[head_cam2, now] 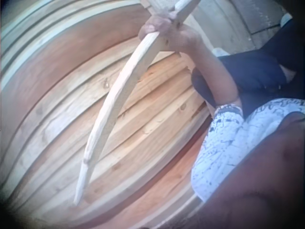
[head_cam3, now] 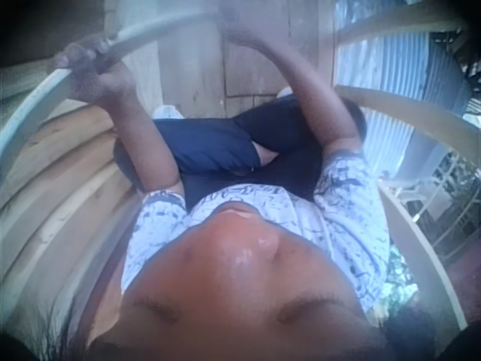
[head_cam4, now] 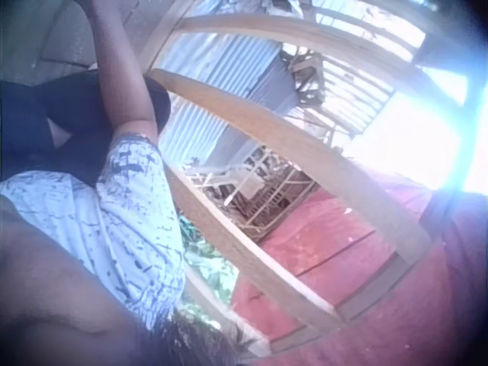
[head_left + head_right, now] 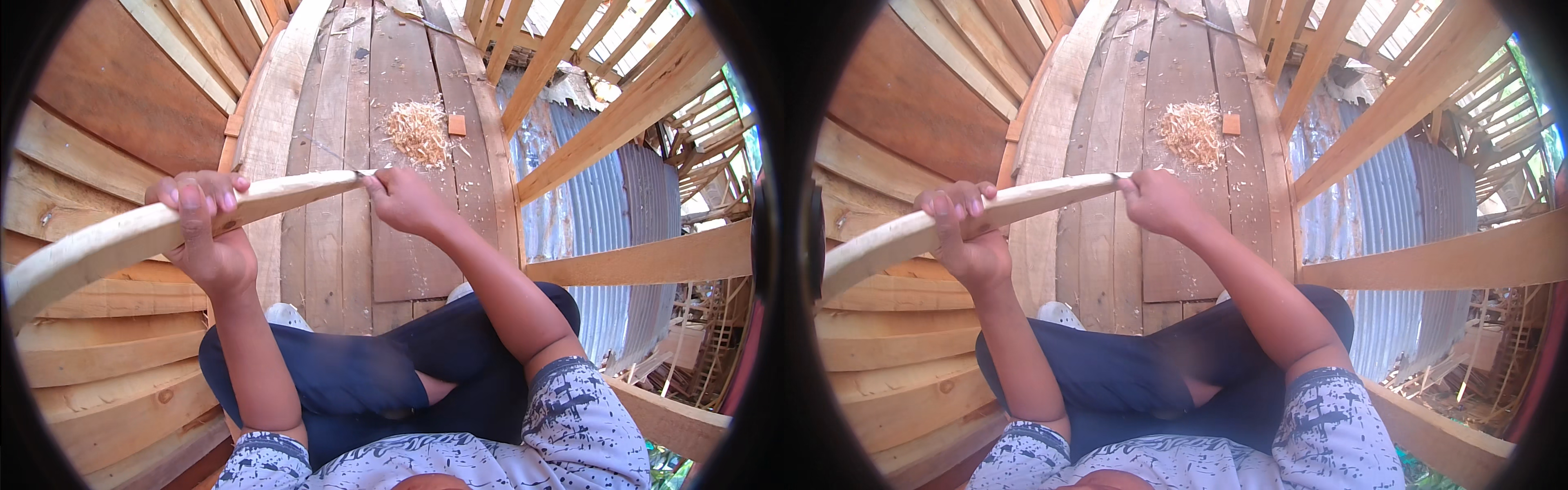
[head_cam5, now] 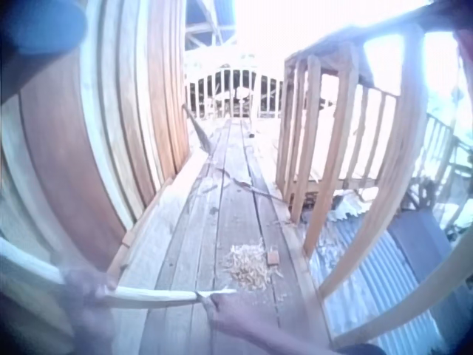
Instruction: The person sits cross-legged on a wooden floor and uses a small knife to carve a long, curved piece of light-colored wood. They hold the wood with their left hand and repeatedly scrape the surface with the knife in their right hand, producing wood shavings that accumulate on the floor.
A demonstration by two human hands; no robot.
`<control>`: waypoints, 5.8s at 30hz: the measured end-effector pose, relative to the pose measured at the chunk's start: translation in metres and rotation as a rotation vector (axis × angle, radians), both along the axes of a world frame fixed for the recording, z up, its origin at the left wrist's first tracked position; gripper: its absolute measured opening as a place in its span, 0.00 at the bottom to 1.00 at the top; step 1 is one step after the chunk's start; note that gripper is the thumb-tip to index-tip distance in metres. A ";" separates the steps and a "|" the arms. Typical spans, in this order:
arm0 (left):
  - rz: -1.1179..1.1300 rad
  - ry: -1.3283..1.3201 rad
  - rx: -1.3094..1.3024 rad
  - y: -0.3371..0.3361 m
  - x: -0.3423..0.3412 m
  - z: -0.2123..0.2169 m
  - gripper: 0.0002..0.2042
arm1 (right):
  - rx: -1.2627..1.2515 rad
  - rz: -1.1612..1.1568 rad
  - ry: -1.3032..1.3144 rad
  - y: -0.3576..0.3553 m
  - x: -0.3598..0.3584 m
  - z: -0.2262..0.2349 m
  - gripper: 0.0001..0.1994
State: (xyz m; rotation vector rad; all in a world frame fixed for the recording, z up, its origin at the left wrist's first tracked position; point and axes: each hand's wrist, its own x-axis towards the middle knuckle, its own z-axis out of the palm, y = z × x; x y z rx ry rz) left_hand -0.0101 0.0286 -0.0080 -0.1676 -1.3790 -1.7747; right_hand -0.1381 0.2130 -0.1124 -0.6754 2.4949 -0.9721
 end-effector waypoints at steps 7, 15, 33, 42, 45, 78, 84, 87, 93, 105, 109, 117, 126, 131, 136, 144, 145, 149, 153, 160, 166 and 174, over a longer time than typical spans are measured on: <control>-0.188 0.139 -0.052 -0.008 0.002 -0.009 0.10 | -0.049 -0.009 -0.036 0.025 -0.009 -0.034 0.20; -0.400 0.261 -0.182 -0.010 -0.003 -0.007 0.11 | 0.135 -0.120 -0.118 0.059 -0.023 -0.072 0.21; -0.407 0.242 -0.072 -0.023 0.002 -0.015 0.12 | -0.139 -0.047 0.142 0.003 0.052 -0.020 0.19; -0.351 0.189 -0.038 -0.024 0.010 -0.017 0.13 | -0.130 -0.025 0.191 -0.012 0.068 -0.009 0.23; -0.434 0.219 -0.024 -0.008 -0.002 -0.010 0.13 | -0.031 -0.207 0.202 0.030 0.017 -0.095 0.20; -0.144 0.089 0.111 -0.001 -0.003 -0.010 0.13 | -0.040 -0.185 0.250 0.013 0.027 -0.063 0.19; -0.074 0.050 0.066 -0.002 0.006 -0.007 0.11 | -0.129 -0.050 0.226 -0.008 0.059 0.004 0.18; -0.048 0.048 0.076 0.009 -0.001 -0.002 0.11 | -0.047 -0.267 0.177 0.010 0.034 -0.059 0.18; -0.094 0.096 0.058 -0.006 0.000 -0.015 0.11 | 0.101 -0.222 0.067 -0.002 0.036 -0.053 0.20; 0.155 0.046 0.155 0.009 -0.007 -0.004 0.11 | -0.052 -0.090 0.099 0.004 0.015 -0.053 0.19; 0.084 0.077 0.132 0.006 -0.014 -0.004 0.12 | 0.078 -0.221 -0.163 0.037 -0.010 -0.079 0.21; 0.153 0.076 0.175 0.013 -0.013 -0.002 0.12 | -0.148 -0.047 0.155 0.008 0.013 -0.035 0.23; 0.205 0.086 0.152 0.003 -0.002 -0.009 0.11 | -0.017 0.092 0.176 -0.002 0.045 0.034 0.21; 0.174 0.094 0.179 0.019 -0.013 -0.002 0.11 | -0.004 -0.144 0.116 0.022 0.008 -0.058 0.20; 0.242 0.098 0.150 0.006 -0.003 -0.009 0.11 | 0.056 0.039 0.080 0.009 0.021 -0.009 0.20; 0.283 0.061 0.196 0.018 -0.010 -0.002 0.11 | -0.206 -0.150 0.161 -0.010 0.048 -0.010 0.18; 0.290 0.070 0.195 0.016 -0.008 -0.002 0.11 | -0.177 -0.143 0.167 -0.013 0.050 -0.006 0.18; 0.335 0.069 0.185 0.015 -0.008 0.000 0.10 | -0.137 -0.114 0.197 -0.005 0.046 -0.021 0.18; 0.362 0.033 0.188 0.029 -0.018 0.005 0.10 | -0.081 -0.255 0.119 0.015 0.006 -0.074 0.19; 0.388 0.035 0.204 0.033 -0.017 0.004 0.10 | -0.173 -0.252 0.155 0.009 0.013 -0.071 0.21; 0.484 0.015 0.188 0.014 -0.003 -0.001 0.09 | -0.022 0.079 0.167 -0.008 0.023 -0.017 0.22; 0.371 0.024 0.179 0.022 -0.009 0.002 0.09 | -0.047 -0.018 0.200 0.003 -0.004 -0.031 0.19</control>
